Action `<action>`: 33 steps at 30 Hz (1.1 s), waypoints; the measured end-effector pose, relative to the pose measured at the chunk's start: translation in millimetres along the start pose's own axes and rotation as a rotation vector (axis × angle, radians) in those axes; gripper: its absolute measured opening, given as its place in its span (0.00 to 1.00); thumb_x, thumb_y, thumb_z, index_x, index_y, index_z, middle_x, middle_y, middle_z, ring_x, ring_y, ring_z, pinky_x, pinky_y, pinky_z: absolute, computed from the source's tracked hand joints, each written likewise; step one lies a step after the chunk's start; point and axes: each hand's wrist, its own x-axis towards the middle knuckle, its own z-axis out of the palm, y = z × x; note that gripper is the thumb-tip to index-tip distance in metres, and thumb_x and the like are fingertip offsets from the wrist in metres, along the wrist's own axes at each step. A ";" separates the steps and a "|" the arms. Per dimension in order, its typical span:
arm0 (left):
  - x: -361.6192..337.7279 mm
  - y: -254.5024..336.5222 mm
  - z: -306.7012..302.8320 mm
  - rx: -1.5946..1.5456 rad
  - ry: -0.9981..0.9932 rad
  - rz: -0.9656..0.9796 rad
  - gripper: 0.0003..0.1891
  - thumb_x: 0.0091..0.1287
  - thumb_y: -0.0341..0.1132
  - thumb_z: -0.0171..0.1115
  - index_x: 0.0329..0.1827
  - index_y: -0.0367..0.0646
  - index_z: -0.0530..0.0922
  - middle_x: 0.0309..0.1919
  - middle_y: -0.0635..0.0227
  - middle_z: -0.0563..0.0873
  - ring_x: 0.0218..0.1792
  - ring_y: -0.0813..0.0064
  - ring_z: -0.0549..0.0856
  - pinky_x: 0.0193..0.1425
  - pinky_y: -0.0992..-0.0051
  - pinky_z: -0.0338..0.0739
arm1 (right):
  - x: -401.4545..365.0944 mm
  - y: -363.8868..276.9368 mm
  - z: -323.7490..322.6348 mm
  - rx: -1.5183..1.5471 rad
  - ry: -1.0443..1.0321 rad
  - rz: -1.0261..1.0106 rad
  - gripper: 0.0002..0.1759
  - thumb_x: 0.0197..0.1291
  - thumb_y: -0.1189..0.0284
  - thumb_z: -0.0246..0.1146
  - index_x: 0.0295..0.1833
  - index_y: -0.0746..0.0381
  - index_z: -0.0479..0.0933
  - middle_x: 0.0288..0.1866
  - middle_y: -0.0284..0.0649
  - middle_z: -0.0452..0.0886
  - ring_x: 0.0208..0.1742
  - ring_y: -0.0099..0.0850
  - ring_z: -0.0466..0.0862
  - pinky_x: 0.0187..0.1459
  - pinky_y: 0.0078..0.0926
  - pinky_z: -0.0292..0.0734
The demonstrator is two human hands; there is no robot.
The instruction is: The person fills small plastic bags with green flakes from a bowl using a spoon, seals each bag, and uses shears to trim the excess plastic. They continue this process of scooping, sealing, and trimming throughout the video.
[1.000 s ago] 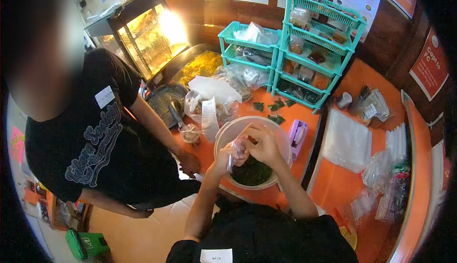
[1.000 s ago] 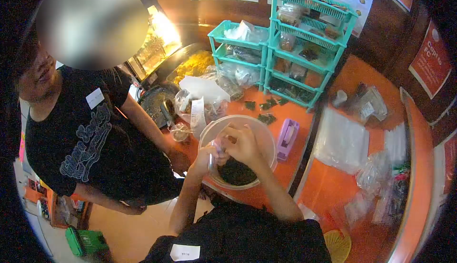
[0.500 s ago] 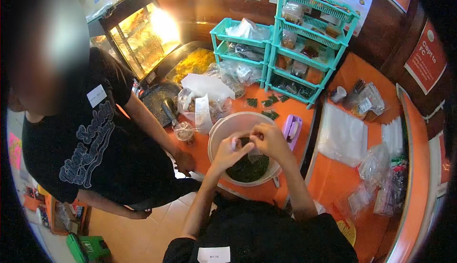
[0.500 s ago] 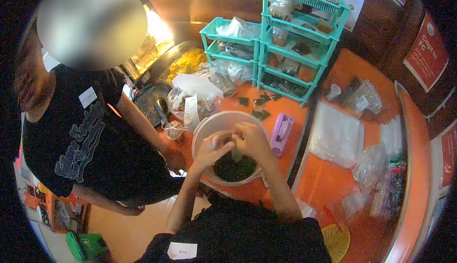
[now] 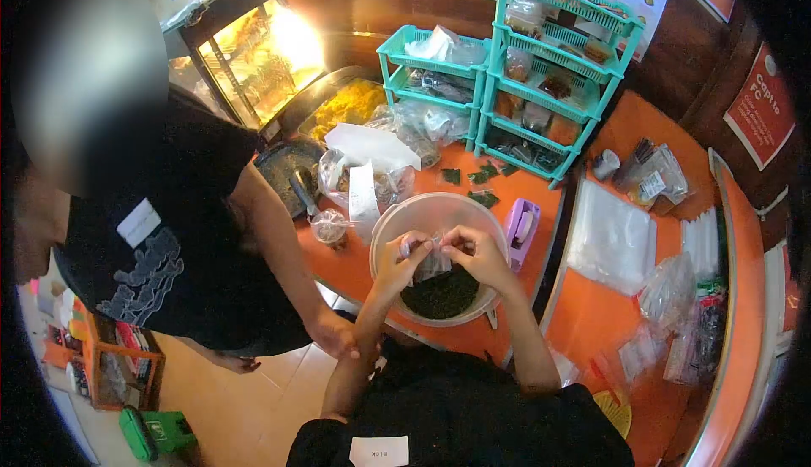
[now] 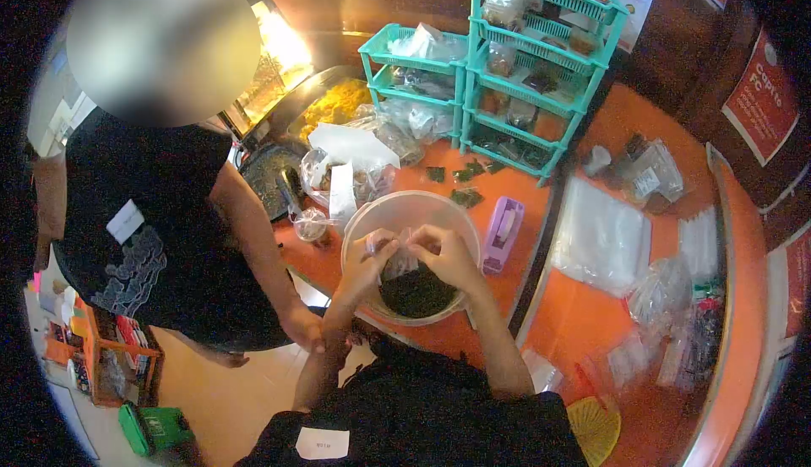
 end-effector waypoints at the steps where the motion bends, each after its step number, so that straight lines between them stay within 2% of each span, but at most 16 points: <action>1: -2.4 2.0 -3.5 -0.001 -0.010 -0.033 0.06 0.75 0.31 0.65 0.43 0.37 0.84 0.35 0.73 0.85 0.37 0.83 0.80 0.43 0.78 0.75 | -1.0 3.0 0.8 0.025 -0.033 0.011 0.03 0.66 0.78 0.69 0.44 0.65 0.82 0.37 0.31 0.84 0.39 0.18 0.81 0.42 0.22 0.77; 5: -14.7 -14.8 -15.8 0.041 -0.064 0.057 0.06 0.75 0.31 0.64 0.45 0.37 0.84 0.38 0.75 0.84 0.38 0.84 0.79 0.44 0.79 0.74 | -0.9 4.4 9.6 0.033 -0.143 -0.053 0.02 0.67 0.80 0.68 0.42 0.65 0.82 0.35 0.30 0.82 0.36 0.17 0.79 0.40 0.20 0.76; 10: -26.4 9.6 -30.8 -0.030 0.056 -0.019 0.08 0.75 0.31 0.65 0.52 0.38 0.82 0.38 0.75 0.83 0.39 0.85 0.79 0.46 0.81 0.73 | 9.0 0.9 23.5 -0.082 -0.079 -0.061 0.04 0.66 0.79 0.69 0.37 0.64 0.80 0.30 0.30 0.82 0.32 0.16 0.78 0.34 0.18 0.72; 11: -21.7 -13.6 -36.8 -0.067 0.076 0.089 0.10 0.75 0.31 0.65 0.55 0.38 0.80 0.38 0.75 0.82 0.37 0.85 0.79 0.43 0.82 0.73 | 10.2 5.1 25.1 -0.120 -0.050 -0.078 0.05 0.65 0.79 0.70 0.37 0.64 0.80 0.29 0.30 0.82 0.31 0.16 0.78 0.33 0.18 0.72; 14: -36.4 17.3 -57.5 -0.042 0.027 0.006 0.09 0.76 0.32 0.65 0.53 0.39 0.80 0.36 0.77 0.82 0.36 0.86 0.79 0.39 0.83 0.72 | 5.5 -1.0 34.3 -0.044 -0.027 -0.009 0.07 0.65 0.78 0.70 0.35 0.63 0.78 0.28 0.30 0.81 0.29 0.15 0.78 0.31 0.16 0.70; 15: -44.4 31.9 -62.5 -0.053 0.034 -0.007 0.07 0.76 0.33 0.65 0.48 0.39 0.82 0.33 0.79 0.81 0.37 0.88 0.78 0.38 0.82 0.71 | 4.8 -5.5 37.7 -0.031 -0.043 0.007 0.08 0.65 0.78 0.70 0.34 0.63 0.78 0.28 0.30 0.81 0.29 0.15 0.78 0.31 0.16 0.70; 19: -72.3 86.6 -79.5 0.192 0.016 -0.214 0.10 0.76 0.37 0.67 0.45 0.38 0.84 0.33 0.77 0.83 0.35 0.90 0.77 0.38 0.82 0.71 | 7.5 -11.5 61.1 0.077 -0.136 0.005 0.09 0.66 0.78 0.70 0.34 0.63 0.77 0.28 0.30 0.81 0.28 0.15 0.78 0.31 0.16 0.70; 22: -77.0 92.5 -73.6 0.153 0.047 -0.062 0.11 0.76 0.39 0.66 0.47 0.39 0.84 0.31 0.78 0.82 0.33 0.90 0.75 0.37 0.82 0.70 | 9.7 -11.5 83.6 0.077 -0.172 -0.088 0.08 0.63 0.78 0.71 0.35 0.65 0.78 0.27 0.31 0.81 0.28 0.16 0.80 0.30 0.18 0.74; 26: -82.9 97.3 -99.4 0.365 0.045 -0.177 0.14 0.75 0.41 0.67 0.50 0.38 0.84 0.27 0.77 0.81 0.32 0.91 0.75 0.35 0.81 0.70 | 4.6 -34.1 93.8 0.111 -0.185 -0.118 0.08 0.62 0.78 0.72 0.36 0.67 0.78 0.29 0.35 0.83 0.32 0.19 0.83 0.33 0.22 0.80; 27: -85.8 79.6 -114.7 0.380 -0.003 -0.215 0.15 0.75 0.44 0.67 0.50 0.39 0.84 0.27 0.69 0.84 0.31 0.84 0.79 0.36 0.76 0.74 | 3.5 -37.5 94.6 0.120 -0.188 -0.121 0.08 0.63 0.79 0.70 0.36 0.66 0.77 0.29 0.34 0.81 0.30 0.17 0.80 0.30 0.20 0.77; 29: -102.0 79.8 -133.2 0.556 -0.037 -0.128 0.15 0.75 0.45 0.66 0.50 0.41 0.84 0.27 0.63 0.85 0.28 0.77 0.81 0.35 0.72 0.76 | 2.2 -41.8 96.0 0.136 -0.189 -0.126 0.09 0.67 0.80 0.68 0.35 0.63 0.75 0.29 0.30 0.78 0.25 0.15 0.76 0.25 0.15 0.70; 30: -109.3 79.9 -137.9 0.639 -0.052 -0.081 0.16 0.75 0.46 0.66 0.50 0.42 0.84 0.27 0.60 0.85 0.27 0.73 0.82 0.35 0.69 0.77 | 2.3 -41.6 95.8 0.125 -0.182 -0.112 0.08 0.65 0.80 0.69 0.35 0.65 0.76 0.30 0.33 0.80 0.27 0.16 0.78 0.28 0.18 0.74; 31: -117.9 107.1 -135.1 0.751 -0.072 -0.102 0.14 0.75 0.46 0.63 0.47 0.43 0.83 0.30 0.52 0.87 0.28 0.54 0.86 0.37 0.60 0.80 | 4.0 -40.6 95.3 0.113 -0.174 -0.100 0.07 0.64 0.80 0.70 0.36 0.66 0.77 0.31 0.35 0.82 0.29 0.18 0.80 0.31 0.21 0.78; 32: -126.9 102.7 -142.0 0.865 -0.085 -0.149 0.14 0.75 0.45 0.62 0.46 0.43 0.83 0.30 0.51 0.87 0.30 0.51 0.86 0.38 0.59 0.80 | 6.1 -39.7 94.3 0.099 -0.168 -0.087 0.07 0.62 0.80 0.70 0.36 0.68 0.77 0.32 0.37 0.84 0.31 0.20 0.83 0.34 0.24 0.82; 33: -140.8 93.2 -152.4 0.976 -0.097 -0.199 0.13 0.75 0.44 0.61 0.45 0.42 0.82 0.30 0.50 0.87 0.31 0.48 0.87 0.38 0.57 0.80 | 8.1 -38.8 92.6 0.098 -0.159 -0.076 0.07 0.62 0.80 0.70 0.36 0.67 0.77 0.31 0.37 0.84 0.30 0.20 0.82 0.33 0.23 0.81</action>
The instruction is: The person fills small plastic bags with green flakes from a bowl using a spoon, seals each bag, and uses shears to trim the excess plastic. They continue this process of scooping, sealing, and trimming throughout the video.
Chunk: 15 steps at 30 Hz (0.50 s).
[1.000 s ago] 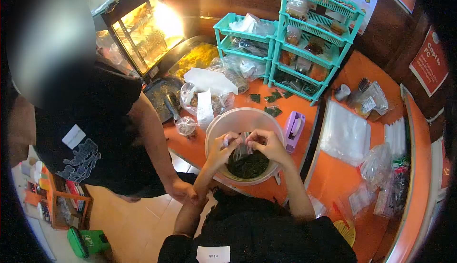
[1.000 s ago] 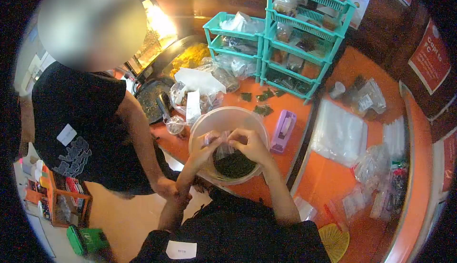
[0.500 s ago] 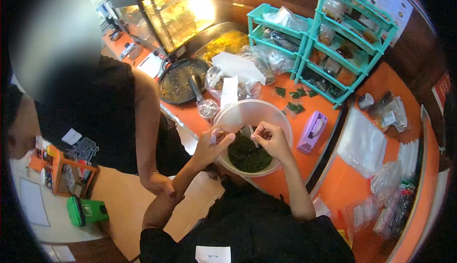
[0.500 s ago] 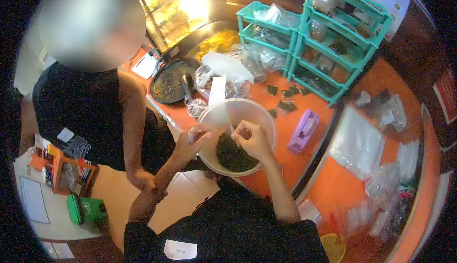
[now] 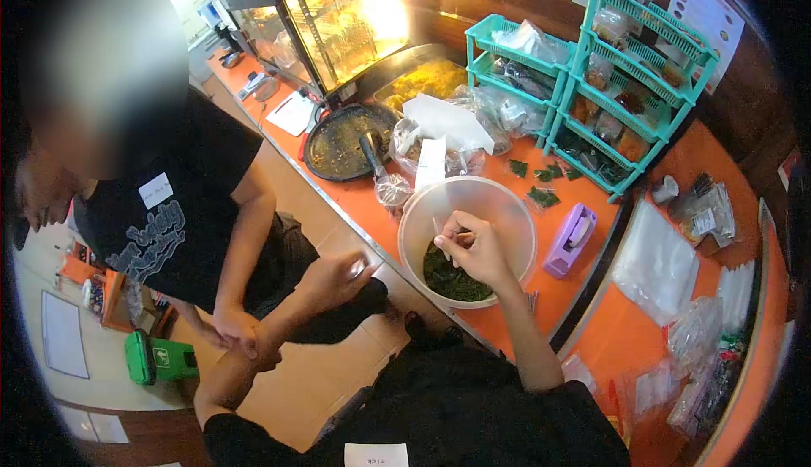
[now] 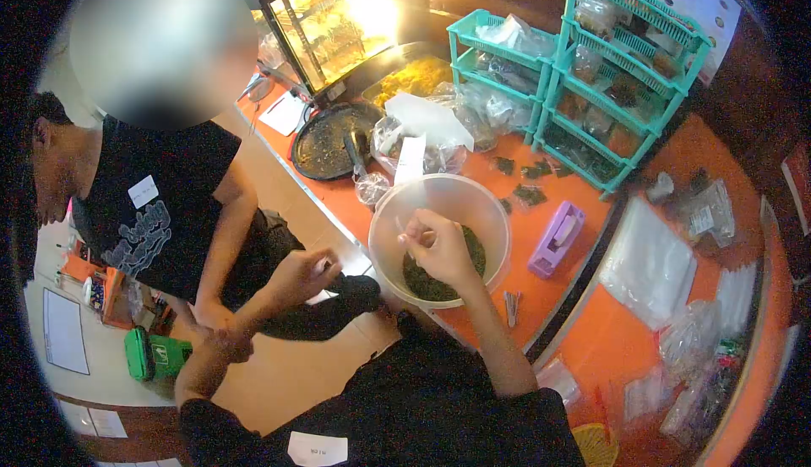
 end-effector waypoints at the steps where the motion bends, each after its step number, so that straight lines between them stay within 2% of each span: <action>1: -13.0 -15.9 5.6 0.110 -0.024 -0.047 0.13 0.75 0.43 0.60 0.44 0.42 0.81 0.31 0.49 0.87 0.33 0.45 0.87 0.38 0.55 0.81 | 1.0 1.3 -2.2 0.000 0.008 0.011 0.07 0.63 0.80 0.70 0.35 0.67 0.77 0.31 0.36 0.83 0.29 0.19 0.82 0.31 0.23 0.81; 3: -40.5 -43.5 21.4 0.230 -0.072 -0.075 0.12 0.73 0.42 0.58 0.44 0.42 0.79 0.31 0.48 0.86 0.37 0.41 0.87 0.40 0.49 0.80 | 2.0 2.1 -10.5 0.020 0.019 0.027 0.07 0.64 0.80 0.69 0.35 0.66 0.77 0.29 0.34 0.82 0.27 0.18 0.81 0.28 0.22 0.78; 5: -75.7 -103.2 63.9 0.275 -0.009 0.030 0.11 0.70 0.42 0.60 0.44 0.43 0.78 0.28 0.51 0.85 0.35 0.43 0.87 0.38 0.48 0.80 | 1.7 2.8 -22.0 0.062 0.032 0.038 0.08 0.65 0.79 0.69 0.35 0.64 0.76 0.27 0.32 0.80 0.25 0.18 0.79 0.25 0.20 0.75; 6: -90.6 -101.2 70.9 0.258 -0.045 -0.016 0.11 0.68 0.41 0.61 0.45 0.44 0.78 0.28 0.51 0.86 0.35 0.44 0.87 0.38 0.48 0.80 | 2.1 2.7 -25.8 0.007 0.068 0.004 0.09 0.66 0.79 0.68 0.34 0.62 0.75 0.25 0.30 0.78 0.23 0.17 0.78 0.22 0.18 0.71; 8: -115.6 -103.9 93.5 0.265 -0.129 -0.127 0.13 0.65 0.41 0.63 0.47 0.45 0.78 0.31 0.51 0.87 0.36 0.46 0.88 0.38 0.49 0.81 | 1.1 -5.9 -34.5 -0.016 0.100 0.028 0.09 0.67 0.79 0.68 0.34 0.62 0.75 0.25 0.30 0.78 0.22 0.16 0.77 0.21 0.17 0.71; 11: -125.2 -82.5 130.5 0.117 -0.122 -0.280 0.16 0.62 0.40 0.65 0.50 0.45 0.79 0.34 0.50 0.88 0.36 0.45 0.88 0.39 0.49 0.82 | 3.2 -4.1 -41.6 -0.014 0.126 0.065 0.10 0.67 0.80 0.68 0.34 0.61 0.73 0.26 0.29 0.77 0.22 0.15 0.77 0.21 0.17 0.70; 12: -125.2 -83.2 162.0 0.106 0.052 -0.306 0.14 0.63 0.39 0.67 0.48 0.45 0.81 0.34 0.48 0.88 0.38 0.44 0.88 0.39 0.50 0.82 | 4.0 -1.2 -42.0 -0.010 0.128 0.045 0.10 0.67 0.80 0.68 0.35 0.61 0.73 0.26 0.29 0.77 0.22 0.15 0.77 0.21 0.16 0.70; 15: -88.6 -51.2 197.1 -0.242 0.319 -0.366 0.09 0.68 0.36 0.66 0.45 0.42 0.83 0.30 0.54 0.88 0.34 0.55 0.90 0.37 0.59 0.81 | 1.7 -6.6 -38.2 0.003 0.104 0.017 0.10 0.68 0.78 0.68 0.35 0.60 0.73 0.24 0.28 0.77 0.21 0.14 0.75 0.21 0.15 0.67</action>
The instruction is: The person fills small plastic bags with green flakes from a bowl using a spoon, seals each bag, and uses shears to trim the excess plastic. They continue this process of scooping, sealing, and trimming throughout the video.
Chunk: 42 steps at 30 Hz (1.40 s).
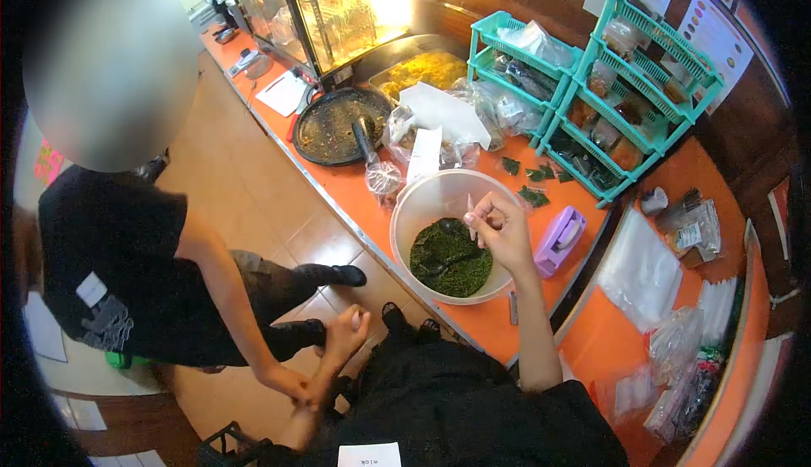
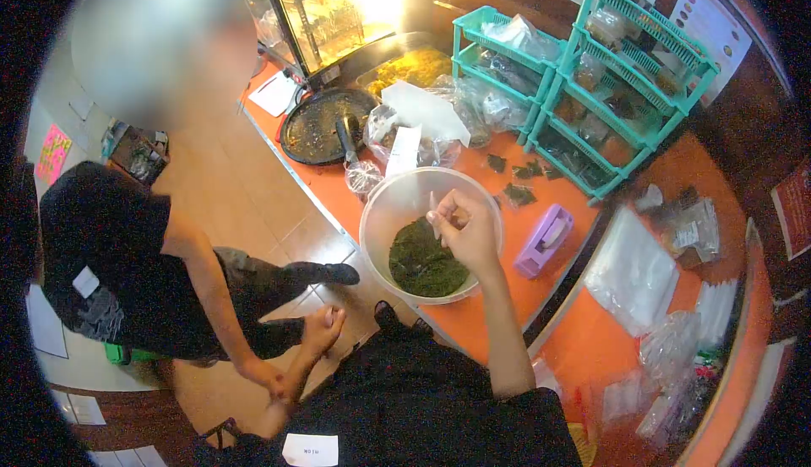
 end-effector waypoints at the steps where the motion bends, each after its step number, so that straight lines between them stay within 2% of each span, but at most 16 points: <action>1: 9.2 16.8 4.4 -0.122 0.073 0.044 0.08 0.69 0.35 0.66 0.44 0.41 0.83 0.29 0.56 0.87 0.32 0.61 0.88 0.37 0.62 0.80 | -1.8 -2.9 2.9 0.004 -0.011 -0.006 0.10 0.69 0.77 0.68 0.36 0.60 0.73 0.23 0.28 0.77 0.20 0.14 0.74 0.21 0.14 0.66; 3: 33.4 57.1 -3.4 -0.369 0.218 0.133 0.07 0.73 0.34 0.64 0.42 0.38 0.83 0.26 0.62 0.85 0.29 0.73 0.85 0.36 0.70 0.78 | -4.5 -5.9 6.9 -0.013 -0.045 0.013 0.10 0.68 0.78 0.68 0.35 0.61 0.74 0.25 0.28 0.76 0.23 0.16 0.76 0.22 0.16 0.69; 4: 40.2 70.0 -10.3 -0.399 0.181 0.074 0.07 0.76 0.31 0.62 0.43 0.36 0.83 0.27 0.71 0.83 0.30 0.85 0.78 0.37 0.80 0.73 | -5.9 -7.4 7.8 -0.022 -0.062 0.022 0.10 0.67 0.79 0.68 0.35 0.62 0.74 0.26 0.28 0.76 0.24 0.16 0.77 0.22 0.17 0.70; 6: 49.5 98.9 -27.5 -0.566 0.167 0.112 0.08 0.77 0.32 0.60 0.44 0.36 0.83 0.29 0.74 0.84 0.30 0.89 0.76 0.35 0.82 0.70 | -6.3 -1.9 8.9 -0.041 -0.078 0.014 0.09 0.67 0.79 0.69 0.35 0.63 0.74 0.27 0.29 0.76 0.25 0.17 0.78 0.25 0.19 0.73; 10: 71.9 136.6 -50.7 -0.638 0.173 0.279 0.08 0.78 0.32 0.60 0.45 0.37 0.84 0.26 0.81 0.77 0.27 0.90 0.69 0.30 0.83 0.62 | -11.6 6.9 21.0 -0.080 -0.047 -0.069 0.09 0.64 0.78 0.70 0.35 0.64 0.75 0.30 0.34 0.78 0.31 0.22 0.82 0.32 0.22 0.79; 12: 83.8 144.6 -60.5 -0.600 0.063 0.281 0.08 0.77 0.35 0.62 0.47 0.39 0.84 0.22 0.77 0.73 0.26 0.88 0.71 0.30 0.80 0.65 | -15.5 6.9 25.5 -0.159 -0.043 -0.136 0.10 0.62 0.77 0.71 0.35 0.64 0.75 0.31 0.36 0.79 0.32 0.24 0.83 0.34 0.24 0.80; 15: 76.2 178.6 -85.6 -0.244 -0.124 0.370 0.10 0.76 0.38 0.64 0.49 0.41 0.84 0.21 0.70 0.74 0.24 0.85 0.71 0.29 0.77 0.68 | -19.3 3.6 33.2 -0.158 -0.060 -0.126 0.09 0.60 0.77 0.72 0.36 0.64 0.76 0.31 0.38 0.79 0.31 0.27 0.83 0.34 0.25 0.81; 19: 50.4 183.7 -122.8 -0.227 -0.269 0.362 0.12 0.75 0.39 0.64 0.54 0.43 0.84 0.24 0.69 0.79 0.24 0.85 0.71 0.29 0.76 0.67 | -20.1 -4.7 45.3 -0.146 -0.098 -0.106 0.09 0.60 0.78 0.71 0.36 0.65 0.75 0.30 0.38 0.78 0.32 0.25 0.82 0.34 0.26 0.80; 22: 13.0 144.1 -168.9 -0.272 -0.202 0.111 0.08 0.76 0.34 0.62 0.53 0.43 0.85 0.26 0.74 0.80 0.26 0.88 0.71 0.28 0.79 0.63 | -15.4 -0.6 46.5 -0.157 -0.113 -0.127 0.09 0.62 0.78 0.70 0.37 0.65 0.75 0.30 0.37 0.77 0.31 0.24 0.81 0.31 0.25 0.80; 26: -32.2 50.1 -205.8 -0.251 0.117 -0.035 0.10 0.76 0.34 0.61 0.44 0.34 0.83 0.27 0.68 0.85 0.31 0.83 0.82 0.36 0.78 0.75 | -9.9 -5.7 39.6 -0.059 -0.115 -0.010 0.08 0.65 0.78 0.68 0.37 0.65 0.74 0.30 0.33 0.77 0.28 0.21 0.80 0.26 0.22 0.80; 27: -42.8 18.9 -208.1 0.081 0.095 -0.143 0.08 0.74 0.33 0.61 0.41 0.36 0.83 0.30 0.60 0.87 0.31 0.70 0.87 0.36 0.69 0.79 | -8.9 -8.7 38.3 -0.056 -0.103 -0.037 0.08 0.67 0.78 0.67 0.37 0.65 0.74 0.31 0.32 0.78 0.26 0.19 0.79 0.23 0.21 0.79; 30: -70.9 -85.5 -140.2 0.389 0.290 -0.238 0.07 0.72 0.32 0.61 0.39 0.37 0.82 0.32 0.51 0.87 0.33 0.53 0.88 0.37 0.59 0.81 | -7.4 -12.2 36.2 -0.047 -0.086 -0.030 0.08 0.66 0.79 0.67 0.37 0.65 0.73 0.31 0.33 0.78 0.26 0.20 0.79 0.24 0.22 0.80; 33: -78.5 -114.5 -65.2 0.406 0.204 -0.106 0.08 0.71 0.33 0.60 0.38 0.37 0.82 0.34 0.47 0.87 0.37 0.46 0.88 0.41 0.57 0.81 | -10.3 -4.4 39.0 -0.077 -0.077 -0.109 0.09 0.69 0.80 0.66 0.37 0.63 0.73 0.27 0.30 0.75 0.23 0.17 0.77 0.23 0.17 0.75; 36: -54.0 -44.8 -17.2 -0.048 0.276 -0.069 0.08 0.70 0.33 0.63 0.42 0.37 0.83 0.35 0.49 0.87 0.36 0.55 0.88 0.45 0.65 0.81 | -13.5 -1.7 37.8 -0.092 -0.088 -0.139 0.09 0.68 0.80 0.66 0.37 0.64 0.73 0.28 0.31 0.75 0.23 0.17 0.77 0.23 0.18 0.76; 40: 13.8 78.3 -28.0 -0.521 0.379 0.126 0.06 0.73 0.30 0.65 0.45 0.36 0.83 0.32 0.63 0.86 0.35 0.79 0.83 0.43 0.75 0.78 | -14.8 -11.0 36.6 -0.115 -0.106 -0.041 0.08 0.65 0.80 0.67 0.38 0.66 0.73 0.32 0.36 0.78 0.27 0.23 0.81 0.25 0.24 0.77; 42: 44.1 114.5 -32.2 -0.605 0.369 0.171 0.06 0.73 0.29 0.65 0.47 0.35 0.84 0.30 0.67 0.86 0.34 0.85 0.80 0.40 0.78 0.78 | -18.9 -14.1 39.2 -0.108 -0.123 -0.025 0.08 0.65 0.80 0.67 0.38 0.65 0.73 0.32 0.37 0.78 0.27 0.24 0.82 0.26 0.25 0.77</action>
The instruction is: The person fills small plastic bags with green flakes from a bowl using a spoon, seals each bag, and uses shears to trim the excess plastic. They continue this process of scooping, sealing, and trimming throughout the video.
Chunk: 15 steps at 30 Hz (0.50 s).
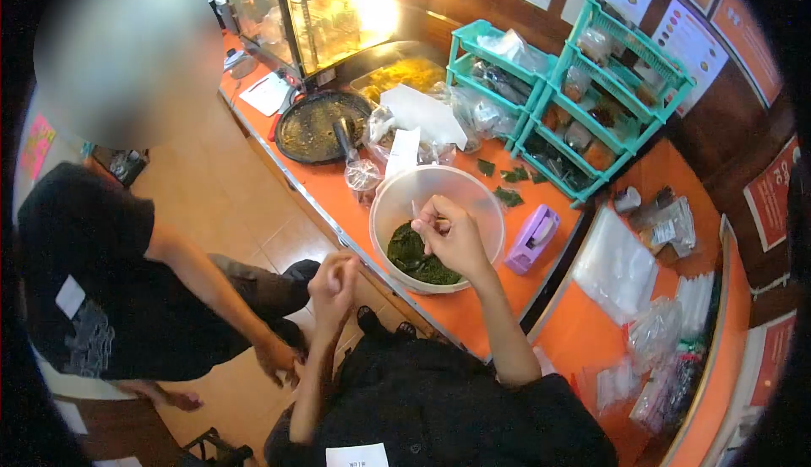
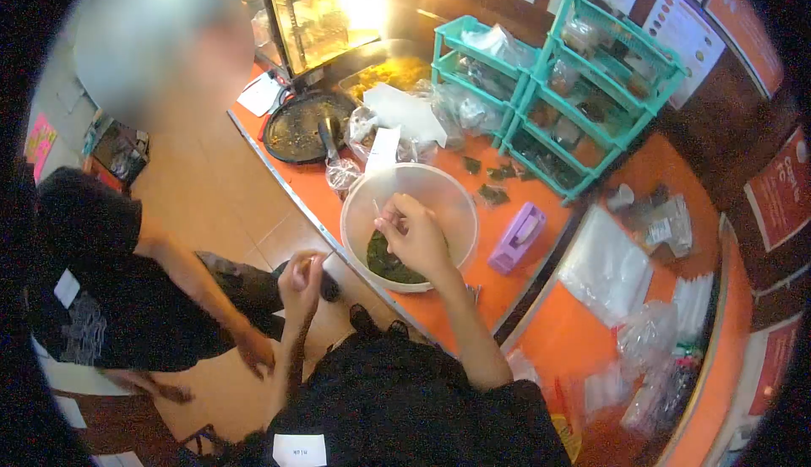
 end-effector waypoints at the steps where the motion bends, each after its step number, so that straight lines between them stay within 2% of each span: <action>1: 14.1 10.9 11.5 -0.024 -0.073 0.032 0.06 0.73 0.29 0.66 0.47 0.36 0.84 0.29 0.68 0.86 0.33 0.85 0.80 0.39 0.78 0.77 | -2.3 -1.7 2.4 -0.032 -0.005 -0.029 0.08 0.64 0.80 0.68 0.38 0.65 0.73 0.32 0.38 0.78 0.27 0.25 0.82 0.27 0.26 0.77; 4: 40.2 66.8 39.0 -0.034 -0.312 0.104 0.09 0.74 0.35 0.66 0.47 0.37 0.85 0.25 0.71 0.84 0.28 0.85 0.77 0.32 0.76 0.74 | -9.6 -2.7 8.5 -0.138 -0.005 -0.123 0.09 0.63 0.78 0.69 0.38 0.65 0.73 0.31 0.40 0.77 0.28 0.27 0.82 0.30 0.29 0.78; 7: 55.0 75.8 50.1 0.162 -0.529 0.056 0.13 0.77 0.40 0.63 0.46 0.37 0.85 0.25 0.73 0.82 0.29 0.85 0.76 0.32 0.74 0.72 | -12.9 -0.7 0.5 -0.294 -0.005 -0.191 0.09 0.61 0.77 0.69 0.39 0.65 0.74 0.31 0.41 0.77 0.31 0.31 0.82 0.34 0.32 0.77; 10: 60.0 43.8 64.7 -0.119 -0.604 0.056 0.16 0.78 0.42 0.60 0.43 0.36 0.84 0.25 0.74 0.80 0.29 0.85 0.75 0.34 0.74 0.72 | -12.9 0.1 -9.1 -0.256 -0.067 -0.231 0.06 0.68 0.80 0.64 0.38 0.64 0.74 0.28 0.34 0.75 0.26 0.20 0.82 0.27 0.21 0.76; 13: 64.9 49.9 61.8 -0.248 -0.733 -0.069 0.15 0.80 0.40 0.58 0.42 0.36 0.83 0.28 0.73 0.81 0.33 0.85 0.75 0.37 0.76 0.72 | -13.2 -12.5 -20.3 0.037 -0.210 0.017 0.06 0.70 0.79 0.65 0.39 0.64 0.74 0.28 0.33 0.75 0.27 0.20 0.82 0.28 0.20 0.77; 15: 68.2 47.3 60.2 -0.281 -0.791 -0.171 0.14 0.81 0.38 0.56 0.45 0.36 0.84 0.34 0.71 0.85 0.38 0.86 0.78 0.41 0.75 0.74 | -8.3 -5.5 -26.9 0.139 -0.251 0.055 0.07 0.71 0.77 0.65 0.39 0.63 0.74 0.29 0.32 0.76 0.27 0.20 0.82 0.29 0.20 0.78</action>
